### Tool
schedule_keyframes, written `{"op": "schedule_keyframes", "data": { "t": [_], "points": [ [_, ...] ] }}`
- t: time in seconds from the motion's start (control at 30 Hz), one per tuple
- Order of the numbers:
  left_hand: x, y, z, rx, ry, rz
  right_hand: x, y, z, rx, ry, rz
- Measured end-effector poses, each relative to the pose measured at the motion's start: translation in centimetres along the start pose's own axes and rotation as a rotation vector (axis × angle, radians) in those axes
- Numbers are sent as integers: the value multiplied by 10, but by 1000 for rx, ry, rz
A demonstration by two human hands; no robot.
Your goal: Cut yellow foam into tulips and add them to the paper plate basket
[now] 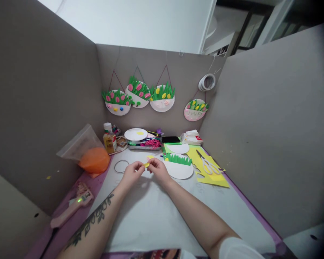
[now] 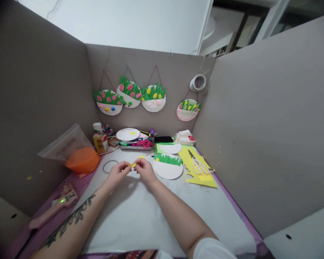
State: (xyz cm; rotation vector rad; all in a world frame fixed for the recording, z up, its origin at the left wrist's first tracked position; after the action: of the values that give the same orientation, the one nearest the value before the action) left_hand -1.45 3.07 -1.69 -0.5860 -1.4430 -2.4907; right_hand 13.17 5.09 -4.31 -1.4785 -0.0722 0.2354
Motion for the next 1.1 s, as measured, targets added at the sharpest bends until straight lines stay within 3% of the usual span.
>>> {"op": "schedule_keyframes", "data": {
  "t": [0.13, 0.4, 0.6, 0.8, 0.93, 1.1],
  "points": [
    [1, 3, -1, -8, 9, 19, -1, -2, -2, -14, -39, 27],
    [-1, 3, -3, -77, -54, 42, -5, -8, -7, 47, 46, -283],
    [1, 5, 0, -32, -70, -46, -3, 2, -1, -85, -4, -78],
    [5, 14, 2, 123, -9, -78, -2, 1, 0, -23, 13, 37],
    [4, 15, 1, 102, -8, -69, -3, -3, -4, -14, 9, -42],
    [0, 9, -3, -26, 8, 15, -3, -7, -5, -8, 49, -105]
  ]
}}
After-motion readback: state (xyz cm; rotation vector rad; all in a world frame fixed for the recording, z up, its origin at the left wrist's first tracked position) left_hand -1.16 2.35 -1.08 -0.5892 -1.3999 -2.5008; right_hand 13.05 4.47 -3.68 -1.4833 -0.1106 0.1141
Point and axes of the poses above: each hand's wrist, its own z-axis towards the middle knuckle, its own x-axis out of the back of the hand, y = z × x, the point moved 1 cm from there along z, towards the middle knuckle, and after that the axes turned 11 degrees about -x, right-handed, at the moved point
